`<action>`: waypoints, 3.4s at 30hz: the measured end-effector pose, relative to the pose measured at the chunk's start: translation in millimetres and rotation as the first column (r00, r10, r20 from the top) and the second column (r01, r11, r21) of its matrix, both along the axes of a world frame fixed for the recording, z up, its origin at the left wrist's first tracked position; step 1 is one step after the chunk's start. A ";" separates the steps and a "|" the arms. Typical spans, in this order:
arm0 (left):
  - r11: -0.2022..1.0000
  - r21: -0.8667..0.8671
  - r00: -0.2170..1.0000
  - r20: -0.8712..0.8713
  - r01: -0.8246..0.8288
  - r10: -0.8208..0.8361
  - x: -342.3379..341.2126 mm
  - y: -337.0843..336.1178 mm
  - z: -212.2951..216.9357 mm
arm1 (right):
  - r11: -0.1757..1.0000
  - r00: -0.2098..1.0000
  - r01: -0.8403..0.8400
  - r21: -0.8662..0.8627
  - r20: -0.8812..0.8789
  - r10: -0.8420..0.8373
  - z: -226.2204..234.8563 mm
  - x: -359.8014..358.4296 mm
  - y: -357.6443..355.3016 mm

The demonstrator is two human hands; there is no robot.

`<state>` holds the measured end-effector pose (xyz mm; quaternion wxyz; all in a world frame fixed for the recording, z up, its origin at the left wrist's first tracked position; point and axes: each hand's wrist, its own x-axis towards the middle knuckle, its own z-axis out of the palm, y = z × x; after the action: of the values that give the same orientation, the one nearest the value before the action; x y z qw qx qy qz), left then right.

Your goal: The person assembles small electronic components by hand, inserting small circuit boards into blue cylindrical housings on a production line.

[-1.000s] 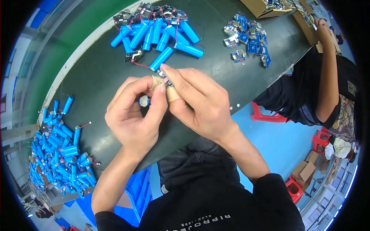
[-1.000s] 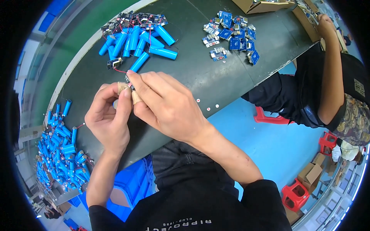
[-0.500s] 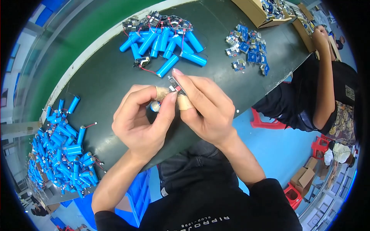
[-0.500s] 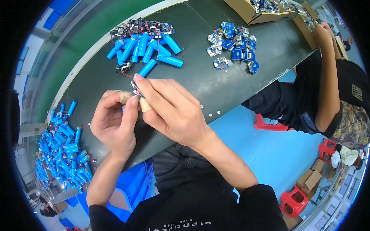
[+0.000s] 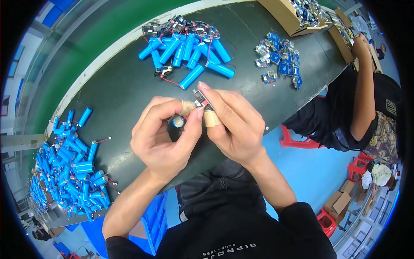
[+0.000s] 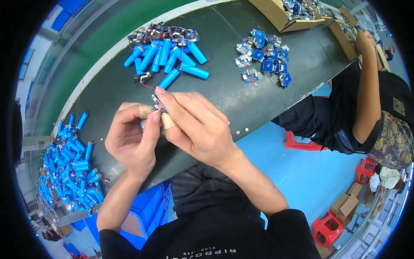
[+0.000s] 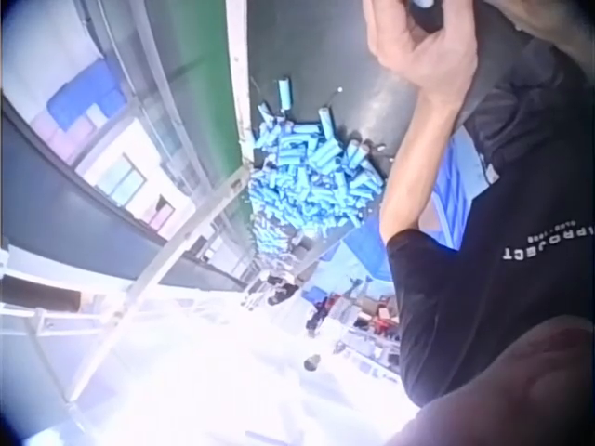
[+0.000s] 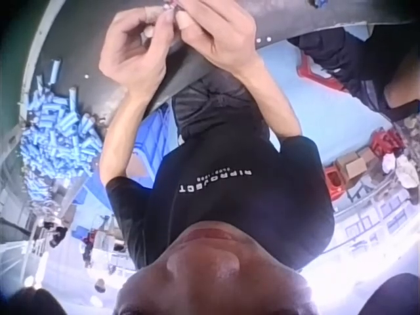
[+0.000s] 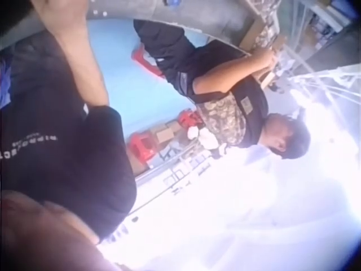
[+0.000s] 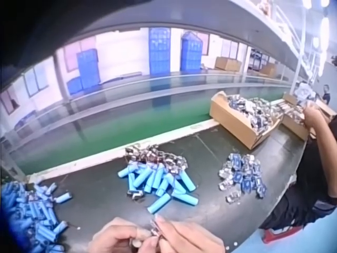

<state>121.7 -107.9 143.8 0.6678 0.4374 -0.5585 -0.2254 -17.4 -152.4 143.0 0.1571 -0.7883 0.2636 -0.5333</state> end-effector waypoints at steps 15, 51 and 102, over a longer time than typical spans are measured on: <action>0.995 -0.045 0.985 0.143 -0.092 0.098 -2.1 -3.5 -1.2 | 0.999 1.000 0.000 0.045 -0.025 0.001 -0.4 1.0 0.5; 0.781 0.090 0.395 0.895 -0.618 0.209 179.0 8.8 76.4 | 0.782 0.995 0.056 0.620 -0.103 0.010 5.4 -23.0 -6.1; 0.873 0.386 0.941 0.034 0.299 -0.337 -15.6 -7.6 42.6 | 0.674 0.981 -0.171 0.719 0.188 0.048 61.5 -35.9 2.5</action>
<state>106.1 -115.5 186.4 0.4968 0.4698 -0.6020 -0.4124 -53.3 -149.9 204.5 0.5102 -0.6307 0.3939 -0.4322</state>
